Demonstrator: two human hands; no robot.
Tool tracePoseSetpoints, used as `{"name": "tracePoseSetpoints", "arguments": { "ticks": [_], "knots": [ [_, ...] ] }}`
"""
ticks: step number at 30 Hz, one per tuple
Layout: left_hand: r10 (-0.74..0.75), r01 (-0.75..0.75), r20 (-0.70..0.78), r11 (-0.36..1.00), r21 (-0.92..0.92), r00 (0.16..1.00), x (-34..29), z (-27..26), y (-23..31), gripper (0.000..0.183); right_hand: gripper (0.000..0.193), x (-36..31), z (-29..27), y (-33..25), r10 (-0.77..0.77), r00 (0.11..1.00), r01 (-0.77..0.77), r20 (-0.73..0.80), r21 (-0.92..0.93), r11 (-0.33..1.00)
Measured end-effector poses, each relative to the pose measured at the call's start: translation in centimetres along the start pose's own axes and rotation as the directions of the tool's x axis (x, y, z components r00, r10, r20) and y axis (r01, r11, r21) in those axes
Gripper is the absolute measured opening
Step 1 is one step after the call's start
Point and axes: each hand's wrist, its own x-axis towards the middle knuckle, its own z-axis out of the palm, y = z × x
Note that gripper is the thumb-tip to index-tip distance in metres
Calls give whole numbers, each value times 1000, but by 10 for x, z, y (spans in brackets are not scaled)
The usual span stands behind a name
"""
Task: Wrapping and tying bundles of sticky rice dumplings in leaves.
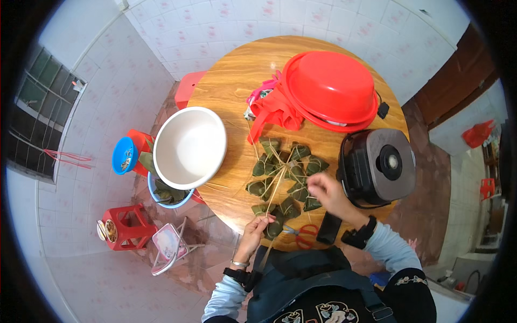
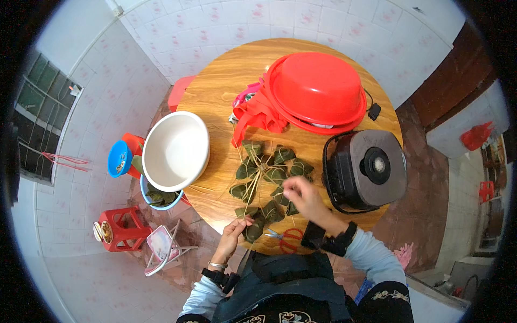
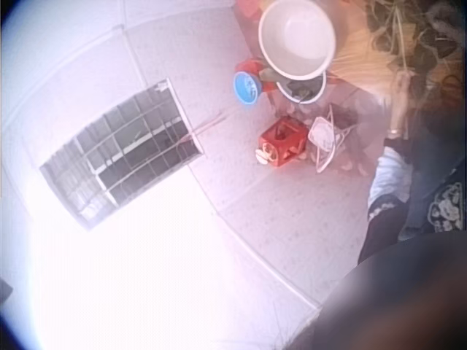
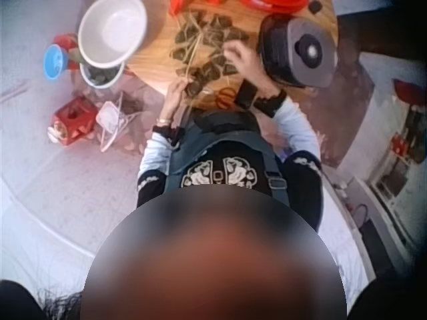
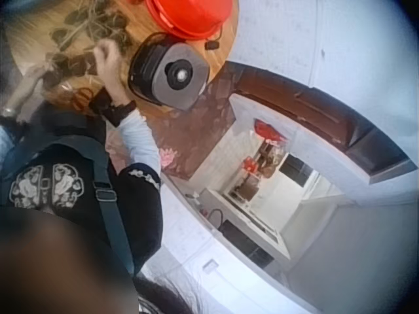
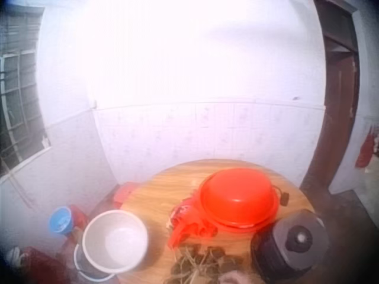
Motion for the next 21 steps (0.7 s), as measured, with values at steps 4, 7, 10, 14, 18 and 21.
{"name": "tracePoseSetpoints", "arguments": {
  "ticks": [4, 7, 10, 14, 18, 21],
  "knots": [
    [66, -67, 9, 991, 115, 998, 9, 1, -2, 24, 30, 36, -8, -49, -198, 979, 205, 54, -234, 950],
    [88, -83, -23, 983, 165, 996, 15, -4, 3, 26, 34, 47, -5, -72, -258, 943, 318, 212, -332, 888],
    [80, -71, -84, 992, 102, 993, 9, -10, 9, 27, 36, 57, -9, -68, -277, 945, 316, 176, -258, 913],
    [40, -48, -111, 997, -64, 993, -2, -10, 15, 25, 31, 46, -33, -11, -56, 997, 68, 55, -263, 962],
    [-25, 18, -106, 998, -66, 994, -3, -2, 11, 25, 37, -4, -30, 54, 60, 967, 104, 247, -600, 793],
    [-48, 42, -79, 997, -67, 996, 0, 4, 10, 24, 37, -36, -10, 75, 38, 987, 68, 155, -624, 778]
  ]
}}
